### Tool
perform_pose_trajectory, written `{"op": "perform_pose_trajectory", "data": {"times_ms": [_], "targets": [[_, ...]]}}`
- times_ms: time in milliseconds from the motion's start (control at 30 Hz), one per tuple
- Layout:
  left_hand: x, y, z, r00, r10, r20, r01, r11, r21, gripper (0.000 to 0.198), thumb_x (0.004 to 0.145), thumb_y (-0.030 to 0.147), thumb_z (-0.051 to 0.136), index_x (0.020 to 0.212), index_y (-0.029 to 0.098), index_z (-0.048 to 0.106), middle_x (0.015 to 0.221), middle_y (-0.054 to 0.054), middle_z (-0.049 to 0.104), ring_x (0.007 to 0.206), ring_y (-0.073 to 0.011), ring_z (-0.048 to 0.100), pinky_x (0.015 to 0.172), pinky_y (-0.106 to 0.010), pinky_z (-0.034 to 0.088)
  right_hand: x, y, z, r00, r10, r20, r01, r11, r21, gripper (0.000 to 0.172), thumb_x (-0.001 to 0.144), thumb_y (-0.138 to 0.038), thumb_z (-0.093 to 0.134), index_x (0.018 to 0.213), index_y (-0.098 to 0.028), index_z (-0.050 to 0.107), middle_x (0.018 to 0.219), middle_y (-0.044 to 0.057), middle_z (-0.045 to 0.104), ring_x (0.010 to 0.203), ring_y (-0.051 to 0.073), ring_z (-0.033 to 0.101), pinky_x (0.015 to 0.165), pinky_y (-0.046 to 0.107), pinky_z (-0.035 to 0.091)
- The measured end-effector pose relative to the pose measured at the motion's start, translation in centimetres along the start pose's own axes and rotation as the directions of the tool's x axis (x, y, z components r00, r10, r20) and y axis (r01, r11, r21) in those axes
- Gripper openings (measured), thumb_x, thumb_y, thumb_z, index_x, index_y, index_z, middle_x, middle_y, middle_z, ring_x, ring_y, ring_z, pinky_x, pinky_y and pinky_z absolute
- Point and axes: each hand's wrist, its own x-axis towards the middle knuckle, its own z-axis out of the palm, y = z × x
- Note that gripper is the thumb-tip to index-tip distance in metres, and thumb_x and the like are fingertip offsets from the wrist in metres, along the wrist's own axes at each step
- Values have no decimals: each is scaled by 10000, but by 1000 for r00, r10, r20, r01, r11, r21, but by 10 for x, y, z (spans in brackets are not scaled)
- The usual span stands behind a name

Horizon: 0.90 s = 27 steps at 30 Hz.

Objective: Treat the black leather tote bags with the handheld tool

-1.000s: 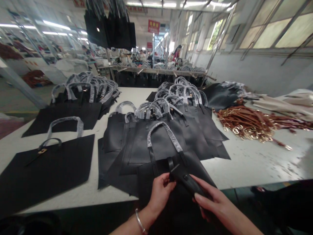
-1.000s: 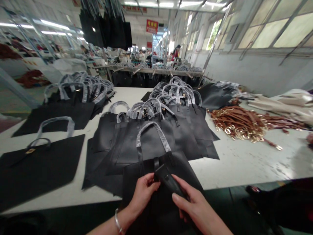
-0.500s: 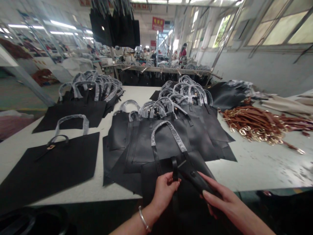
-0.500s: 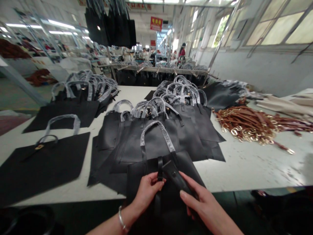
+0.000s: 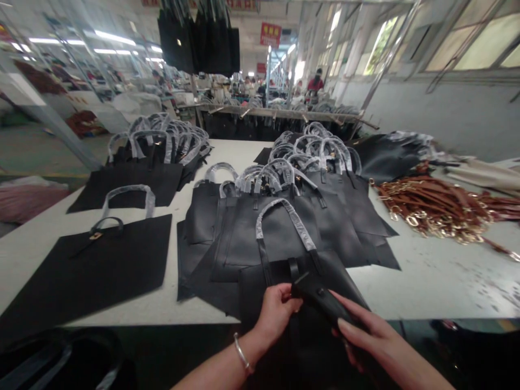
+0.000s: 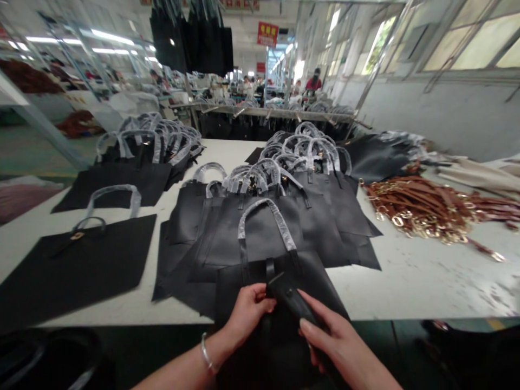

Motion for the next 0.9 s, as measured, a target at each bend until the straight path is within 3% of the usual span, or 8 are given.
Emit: {"op": "perform_pose_trajectory", "data": {"times_ms": [100,267,467,633,767,900], "targets": [[0,0,1,1000,-11,-23,11,1000,-4,230,648,246,736,832,110,711,751,-67,686,648,-147,556,589,-238,396,0,0,-1,998,-45,-33,46,999,12,880,744,-573,670,1473,-232,313,799,15,674,529,127,576,468,226,446],[-1,2,0,1000,-11,20,11,1000,-3,182,679,275,726,769,118,704,690,-42,667,613,-128,548,576,-223,382,0,7,-3,998,33,56,-33,999,4,861,731,-579,677,1449,-220,367,804,32,686,498,121,571,443,220,427],[0,7,0,995,-95,-20,93,994,-64,225,619,240,756,789,118,674,695,-47,674,609,-131,558,574,-225,388,6,-5,-3,996,-25,-87,28,999,37,884,737,-546,692,1469,-220,318,808,23,687,529,127,577,462,223,456],[2,1,-1,999,-53,14,53,998,-28,149,644,226,715,736,112,683,638,-25,637,568,-115,509,548,-221,342,-4,-6,-3,997,75,-8,-75,997,7,854,727,-538,696,1449,-218,369,783,23,691,507,126,577,443,212,439],[3,-2,0,1000,11,-15,-10,998,64,117,674,203,666,753,120,685,682,-34,643,627,-144,536,576,-235,377,5,-8,9,999,44,-11,-45,998,-35,868,731,-551,679,1459,-208,353,744,13,679,512,133,573,451,219,437],[-5,9,-13,999,37,28,-45,921,387,133,749,243,624,806,137,678,725,-25,642,675,-156,567,600,-242,408,14,-13,12,998,-40,-53,33,992,-120,877,755,-576,642,1474,-189,320,589,-23,623,499,155,557,470,240,433]]}}
